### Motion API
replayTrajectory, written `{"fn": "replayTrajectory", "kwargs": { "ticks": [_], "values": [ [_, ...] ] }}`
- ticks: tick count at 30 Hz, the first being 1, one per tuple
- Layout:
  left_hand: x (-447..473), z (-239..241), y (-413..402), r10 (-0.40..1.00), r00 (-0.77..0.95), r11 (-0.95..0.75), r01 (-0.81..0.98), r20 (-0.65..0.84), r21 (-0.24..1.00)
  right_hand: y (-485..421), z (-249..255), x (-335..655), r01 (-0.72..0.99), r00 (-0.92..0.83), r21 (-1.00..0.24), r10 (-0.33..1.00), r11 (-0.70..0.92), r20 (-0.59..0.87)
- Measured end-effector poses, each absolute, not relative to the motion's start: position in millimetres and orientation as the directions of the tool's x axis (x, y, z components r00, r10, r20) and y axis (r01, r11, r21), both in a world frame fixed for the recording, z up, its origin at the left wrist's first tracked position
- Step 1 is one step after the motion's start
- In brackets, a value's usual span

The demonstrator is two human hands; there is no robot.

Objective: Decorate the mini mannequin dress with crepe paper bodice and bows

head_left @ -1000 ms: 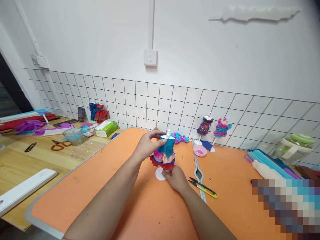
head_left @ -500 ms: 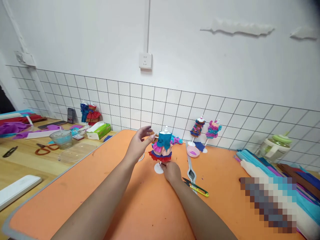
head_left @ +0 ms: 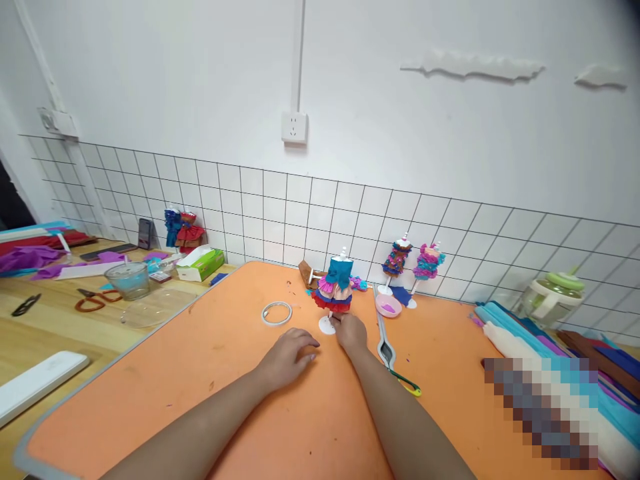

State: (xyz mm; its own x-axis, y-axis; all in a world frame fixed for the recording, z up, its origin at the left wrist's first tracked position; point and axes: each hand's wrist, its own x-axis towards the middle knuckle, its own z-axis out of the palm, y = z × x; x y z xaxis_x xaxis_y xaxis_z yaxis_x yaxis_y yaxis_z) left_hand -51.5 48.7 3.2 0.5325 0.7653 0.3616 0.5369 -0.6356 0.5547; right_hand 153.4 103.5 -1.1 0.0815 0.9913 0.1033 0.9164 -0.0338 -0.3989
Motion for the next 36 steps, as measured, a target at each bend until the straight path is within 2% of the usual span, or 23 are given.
{"fn": "replayTrajectory", "kwargs": {
  "ticks": [16, 19, 21, 25, 28, 36],
  "values": [
    [-58, -10, 57, 0.794, 0.537, -0.600, 0.621, 0.285, 0.504, 107, -6, 169, 0.926, 0.065, -0.378, 0.991, -0.017, 0.115],
    [-58, -11, 60, 0.811, 0.508, -0.583, 0.659, 0.291, 0.475, 96, -5, 174, 0.944, 0.017, -0.328, 0.990, 0.031, 0.141],
    [-52, -11, 65, 0.808, 0.513, -0.589, 0.698, 0.288, 0.408, 87, -4, 174, 0.955, -0.054, -0.281, 0.987, 0.096, 0.153],
    [-25, -12, 85, 0.781, 0.598, -0.624, 0.734, 0.181, 0.267, 74, -1, 172, 0.961, -0.183, -0.177, 0.970, 0.211, 0.161],
    [0, -14, 96, 0.757, 0.636, -0.651, 0.718, 0.146, 0.246, 69, 1, 180, 0.965, -0.219, -0.109, 0.963, 0.237, 0.159],
    [43, -16, 101, 0.742, 0.636, -0.670, 0.709, 0.211, 0.219, 70, 1, 214, 0.983, -0.178, -0.028, 0.972, 0.184, 0.153]
  ]
}}
